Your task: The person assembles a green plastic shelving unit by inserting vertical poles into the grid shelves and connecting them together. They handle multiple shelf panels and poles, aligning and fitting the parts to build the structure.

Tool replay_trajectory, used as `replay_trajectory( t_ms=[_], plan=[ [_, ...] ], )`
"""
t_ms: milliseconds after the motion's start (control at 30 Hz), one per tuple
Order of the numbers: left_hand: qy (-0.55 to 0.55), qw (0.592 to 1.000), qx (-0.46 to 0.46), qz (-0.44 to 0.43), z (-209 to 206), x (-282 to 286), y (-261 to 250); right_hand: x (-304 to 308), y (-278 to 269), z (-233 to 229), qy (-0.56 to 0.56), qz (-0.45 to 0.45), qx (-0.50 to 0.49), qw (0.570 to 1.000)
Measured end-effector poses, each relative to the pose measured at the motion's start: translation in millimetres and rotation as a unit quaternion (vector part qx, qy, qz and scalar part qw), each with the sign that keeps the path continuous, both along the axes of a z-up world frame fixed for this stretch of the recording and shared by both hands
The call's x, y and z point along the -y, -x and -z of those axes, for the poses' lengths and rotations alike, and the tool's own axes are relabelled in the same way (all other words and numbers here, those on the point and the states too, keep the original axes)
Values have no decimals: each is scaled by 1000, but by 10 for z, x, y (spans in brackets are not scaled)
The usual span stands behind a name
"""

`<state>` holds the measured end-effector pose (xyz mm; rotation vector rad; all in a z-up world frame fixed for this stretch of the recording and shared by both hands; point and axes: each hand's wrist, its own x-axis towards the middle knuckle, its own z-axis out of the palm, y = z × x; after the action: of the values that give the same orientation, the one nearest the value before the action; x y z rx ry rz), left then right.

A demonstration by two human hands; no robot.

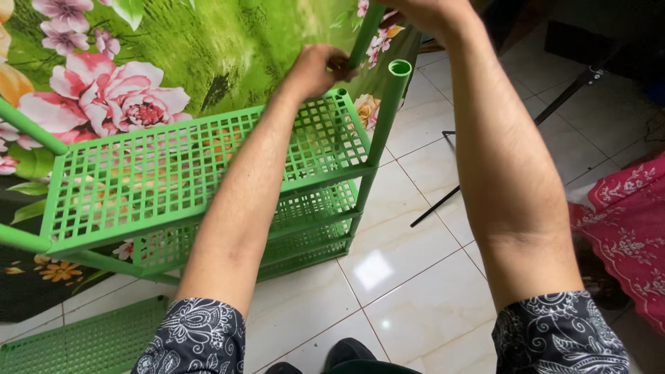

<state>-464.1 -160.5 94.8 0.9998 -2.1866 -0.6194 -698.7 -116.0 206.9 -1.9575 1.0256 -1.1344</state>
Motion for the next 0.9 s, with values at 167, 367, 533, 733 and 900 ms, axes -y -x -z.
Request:
replay_trajectory(
  t_ms=[167, 367, 533, 733, 900],
  plan=[
    [-48, 999, -14, 4, 402, 301, 24, 208, -106, 329, -25, 20, 62, 998],
    [-98, 995, -20, -4, 538, 432, -67, 360, -184, 402, -38, -1, 52, 998],
    [-105, 994, -21, -1, 558, 406, -103, 411, -208, 364, -41, -3, 3, 999],
    [-124, 992, -33, 1, 581, 412, -85, 385, -228, 213, -38, -23, -70, 997],
    [-151, 988, -36, -1, 692, 457, -91, 367, -334, 187, -74, -6, -99, 992]
  ],
)
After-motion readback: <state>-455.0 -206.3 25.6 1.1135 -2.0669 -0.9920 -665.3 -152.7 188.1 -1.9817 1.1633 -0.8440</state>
